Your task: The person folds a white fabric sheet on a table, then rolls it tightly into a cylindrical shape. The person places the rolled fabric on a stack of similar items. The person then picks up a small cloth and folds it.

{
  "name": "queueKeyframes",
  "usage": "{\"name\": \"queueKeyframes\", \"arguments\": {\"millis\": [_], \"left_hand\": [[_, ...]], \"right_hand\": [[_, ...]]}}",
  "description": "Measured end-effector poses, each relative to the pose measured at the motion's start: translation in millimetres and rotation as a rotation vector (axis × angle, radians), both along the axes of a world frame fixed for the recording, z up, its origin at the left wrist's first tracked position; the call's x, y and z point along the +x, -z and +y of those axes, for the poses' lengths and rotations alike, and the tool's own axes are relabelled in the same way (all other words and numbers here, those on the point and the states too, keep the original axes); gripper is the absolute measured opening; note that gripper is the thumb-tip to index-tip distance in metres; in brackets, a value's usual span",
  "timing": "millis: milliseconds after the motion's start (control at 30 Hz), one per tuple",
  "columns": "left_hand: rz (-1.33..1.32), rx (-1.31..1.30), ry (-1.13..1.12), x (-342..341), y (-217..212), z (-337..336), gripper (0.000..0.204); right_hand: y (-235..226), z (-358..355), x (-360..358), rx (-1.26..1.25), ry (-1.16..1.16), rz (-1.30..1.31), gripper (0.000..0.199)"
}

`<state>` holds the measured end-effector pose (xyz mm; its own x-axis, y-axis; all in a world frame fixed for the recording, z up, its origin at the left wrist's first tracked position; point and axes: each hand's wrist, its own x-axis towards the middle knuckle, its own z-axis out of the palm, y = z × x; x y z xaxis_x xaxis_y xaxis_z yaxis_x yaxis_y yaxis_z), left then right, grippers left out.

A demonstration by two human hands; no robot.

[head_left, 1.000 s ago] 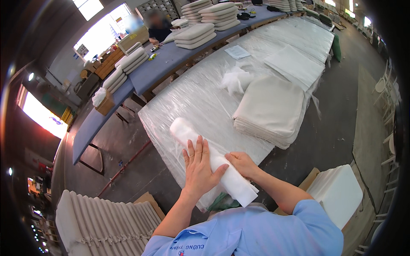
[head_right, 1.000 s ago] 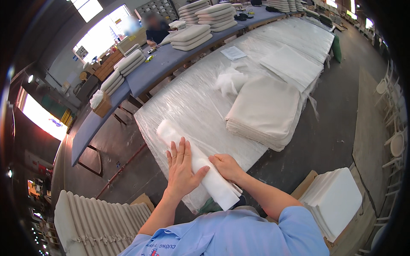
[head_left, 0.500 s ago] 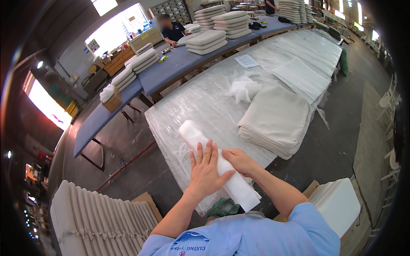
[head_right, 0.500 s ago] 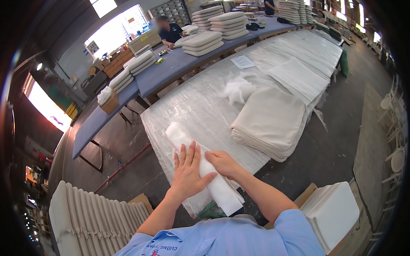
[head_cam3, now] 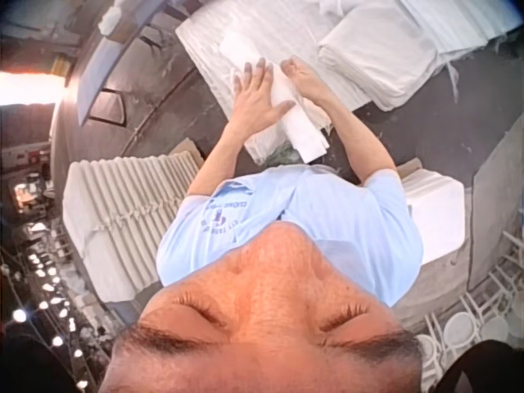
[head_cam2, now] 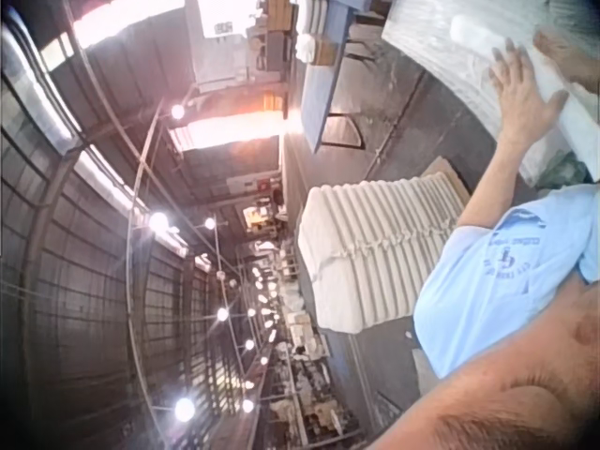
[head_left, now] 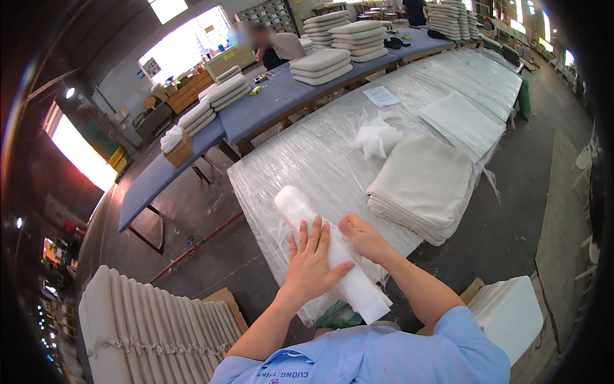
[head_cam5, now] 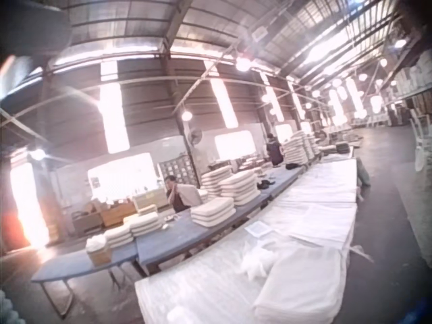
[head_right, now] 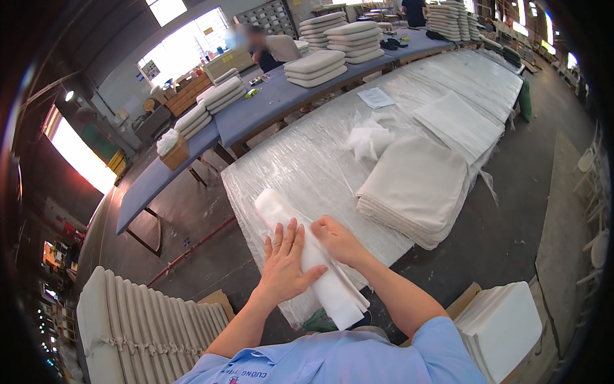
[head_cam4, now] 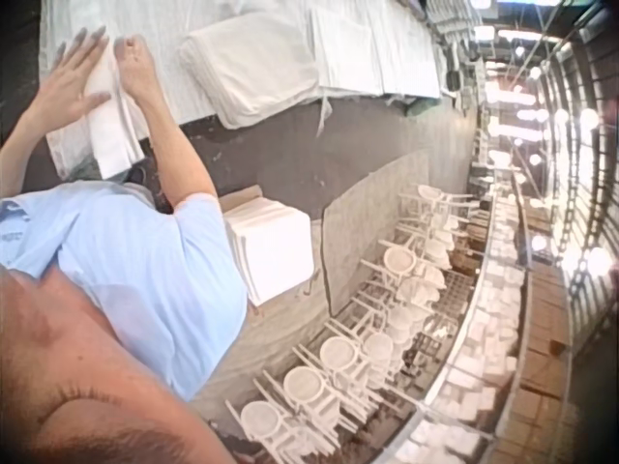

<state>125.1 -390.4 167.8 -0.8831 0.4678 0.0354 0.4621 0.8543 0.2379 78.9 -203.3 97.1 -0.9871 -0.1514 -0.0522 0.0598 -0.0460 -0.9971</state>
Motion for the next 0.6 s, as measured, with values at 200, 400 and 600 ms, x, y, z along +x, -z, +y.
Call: {"name": "queueKeyframes", "arguments": {"millis": [200,400,600], "left_hand": [[0.004,0.052,0.018,-1.7,7.0,5.8,0.111],[0.022,0.188,-0.021,-11.6,8.5,6.0,0.107],[0.117,0.159,-0.136,-22.5,19.2,-6.7,0.102]], "right_hand": [[10.3,-13.8,-4.7,-0.219,-0.091,-0.159,0.035],[50.8,-7.9,-13.9,-0.197,0.033,-0.236,0.034],[56.0,-9.3,1.0,-0.041,0.086,-0.236,0.031]]}}
